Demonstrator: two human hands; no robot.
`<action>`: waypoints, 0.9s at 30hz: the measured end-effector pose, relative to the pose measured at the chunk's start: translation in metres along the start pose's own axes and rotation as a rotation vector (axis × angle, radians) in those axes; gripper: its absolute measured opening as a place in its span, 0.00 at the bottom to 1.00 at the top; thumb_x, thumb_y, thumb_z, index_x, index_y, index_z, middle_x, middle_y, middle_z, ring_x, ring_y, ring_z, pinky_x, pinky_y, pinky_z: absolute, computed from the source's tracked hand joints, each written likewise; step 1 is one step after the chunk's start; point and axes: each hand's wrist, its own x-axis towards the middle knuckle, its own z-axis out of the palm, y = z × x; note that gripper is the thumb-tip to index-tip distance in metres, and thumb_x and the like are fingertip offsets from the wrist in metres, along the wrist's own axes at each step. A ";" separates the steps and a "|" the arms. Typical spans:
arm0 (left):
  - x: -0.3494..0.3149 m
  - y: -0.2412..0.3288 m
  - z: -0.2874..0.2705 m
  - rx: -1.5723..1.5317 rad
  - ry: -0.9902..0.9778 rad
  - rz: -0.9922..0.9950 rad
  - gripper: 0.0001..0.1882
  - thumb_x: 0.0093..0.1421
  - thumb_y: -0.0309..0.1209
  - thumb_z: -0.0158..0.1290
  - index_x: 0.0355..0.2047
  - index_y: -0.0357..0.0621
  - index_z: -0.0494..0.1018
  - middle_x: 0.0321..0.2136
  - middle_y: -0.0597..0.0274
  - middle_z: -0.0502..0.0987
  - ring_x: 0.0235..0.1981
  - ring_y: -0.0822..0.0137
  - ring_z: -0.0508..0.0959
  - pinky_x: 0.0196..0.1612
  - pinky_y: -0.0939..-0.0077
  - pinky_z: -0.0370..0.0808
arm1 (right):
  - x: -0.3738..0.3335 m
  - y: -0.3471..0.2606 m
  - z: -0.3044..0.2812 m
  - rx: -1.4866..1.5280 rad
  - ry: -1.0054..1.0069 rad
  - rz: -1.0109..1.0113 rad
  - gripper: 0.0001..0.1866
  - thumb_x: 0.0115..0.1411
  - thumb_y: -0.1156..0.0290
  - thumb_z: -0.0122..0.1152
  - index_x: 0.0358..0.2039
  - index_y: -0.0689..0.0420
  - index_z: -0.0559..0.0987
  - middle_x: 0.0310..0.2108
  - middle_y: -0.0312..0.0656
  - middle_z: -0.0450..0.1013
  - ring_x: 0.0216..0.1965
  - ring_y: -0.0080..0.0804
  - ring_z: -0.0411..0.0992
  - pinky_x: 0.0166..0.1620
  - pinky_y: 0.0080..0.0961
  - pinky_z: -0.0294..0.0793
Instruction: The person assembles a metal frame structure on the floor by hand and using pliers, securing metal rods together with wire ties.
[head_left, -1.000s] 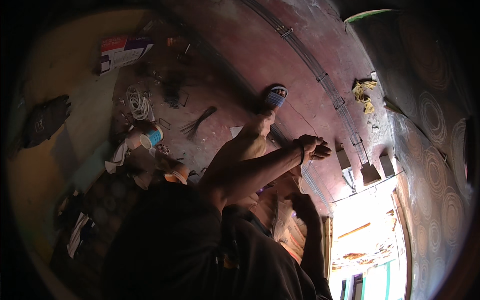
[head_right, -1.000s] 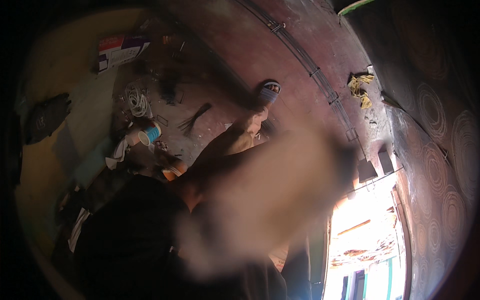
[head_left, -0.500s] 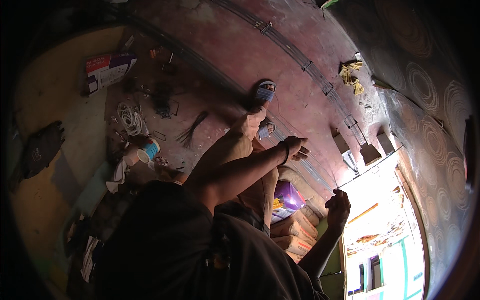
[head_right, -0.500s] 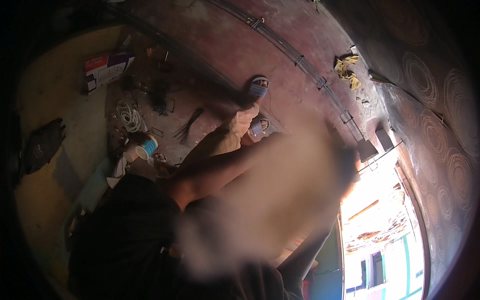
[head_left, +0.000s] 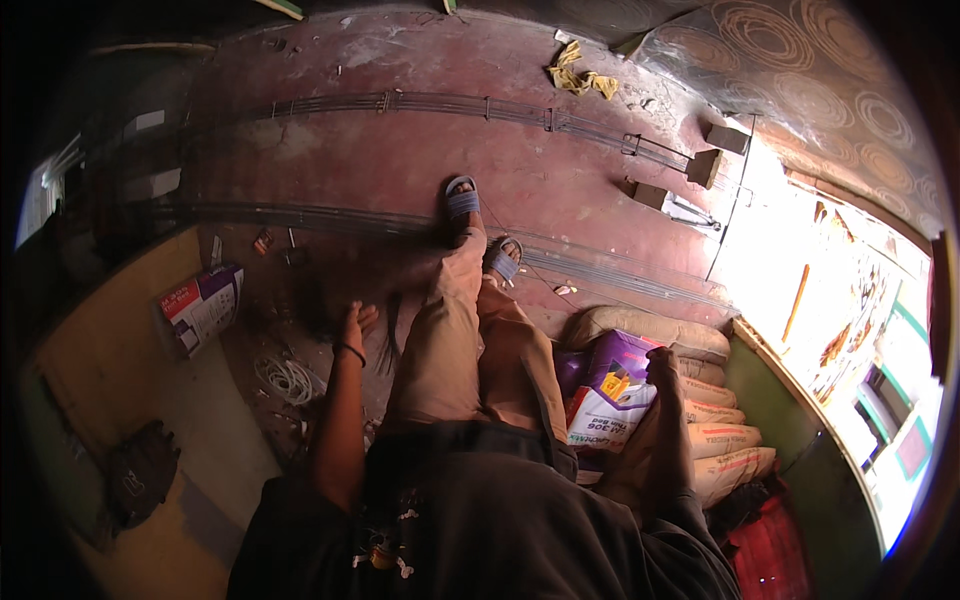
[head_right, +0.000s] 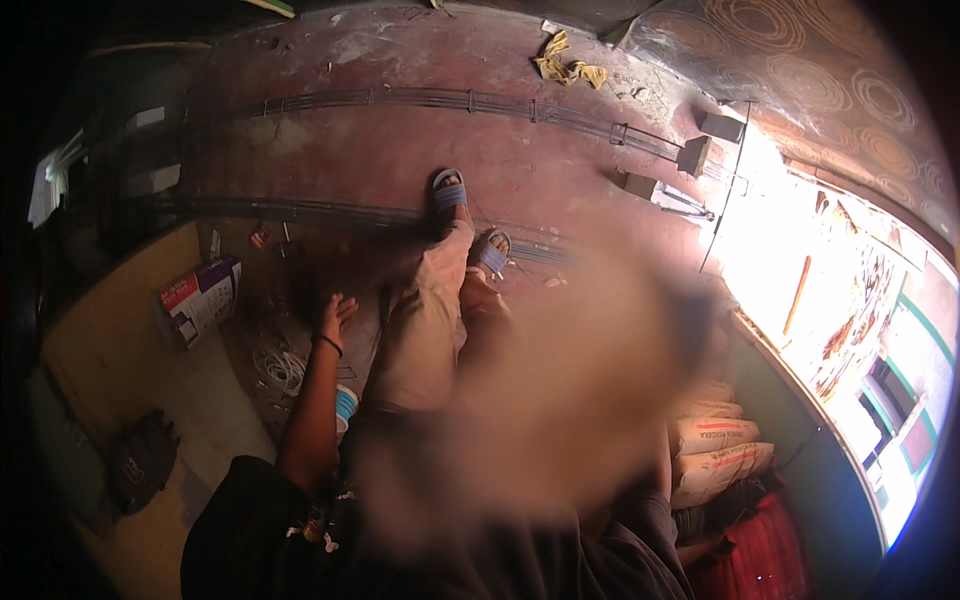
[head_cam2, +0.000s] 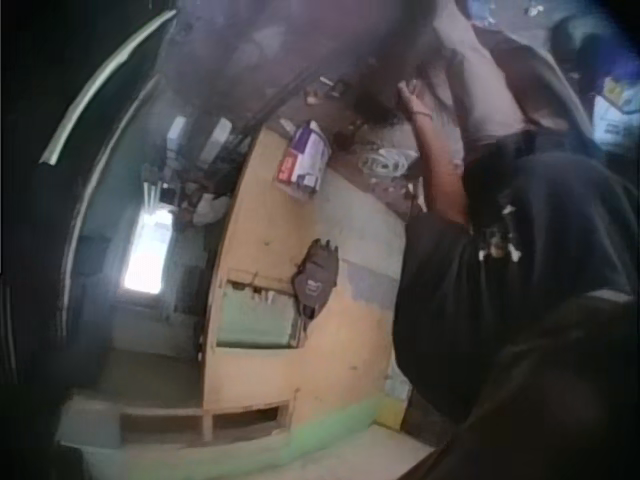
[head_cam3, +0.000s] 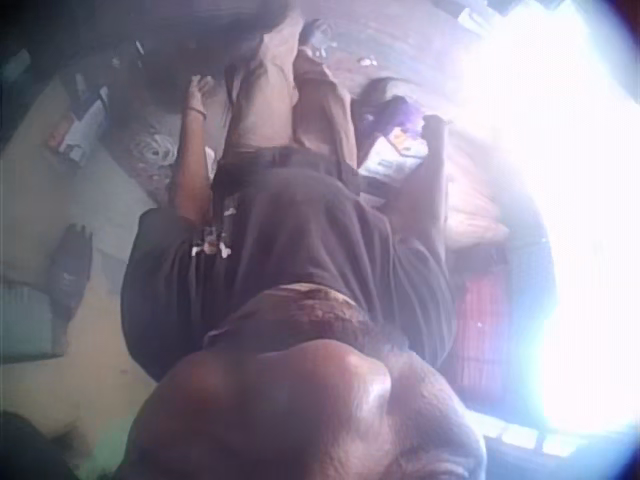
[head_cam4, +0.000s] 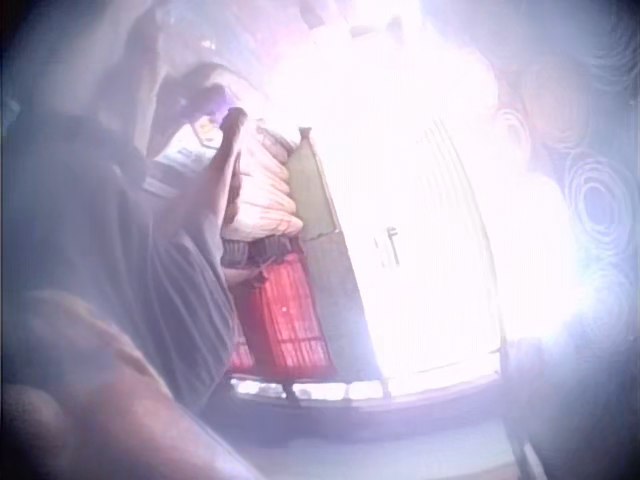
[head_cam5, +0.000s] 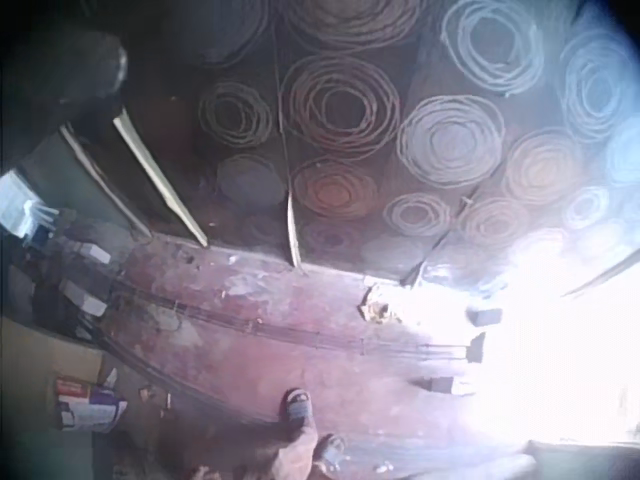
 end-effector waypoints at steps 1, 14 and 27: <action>0.006 -0.034 -0.040 0.017 0.031 -0.027 0.24 0.63 0.44 0.47 0.51 0.39 0.66 0.39 0.56 0.78 0.40 0.62 0.79 0.39 0.72 0.74 | 0.008 0.003 0.003 0.011 -0.025 -0.014 0.09 0.59 0.70 0.51 0.34 0.62 0.75 0.15 0.39 0.67 0.11 0.28 0.65 0.13 0.27 0.66; -0.040 -0.084 -0.099 0.674 0.145 0.203 0.22 0.60 0.43 0.45 0.43 0.36 0.73 0.36 0.48 0.78 0.37 0.55 0.78 0.41 0.64 0.73 | 0.058 -0.048 0.013 -0.529 0.422 -0.165 0.30 0.57 0.61 0.57 0.56 0.64 0.65 0.50 0.64 0.66 0.53 0.58 0.64 0.55 0.41 0.65; 0.058 -0.121 -0.195 0.833 0.171 -0.081 0.16 0.60 0.34 0.41 0.37 0.37 0.74 0.42 0.43 0.75 0.45 0.47 0.74 0.49 0.57 0.70 | -0.082 -0.262 0.248 -0.647 0.225 -0.196 0.27 0.54 0.64 0.58 0.53 0.62 0.70 0.58 0.61 0.59 0.61 0.50 0.57 0.61 0.37 0.58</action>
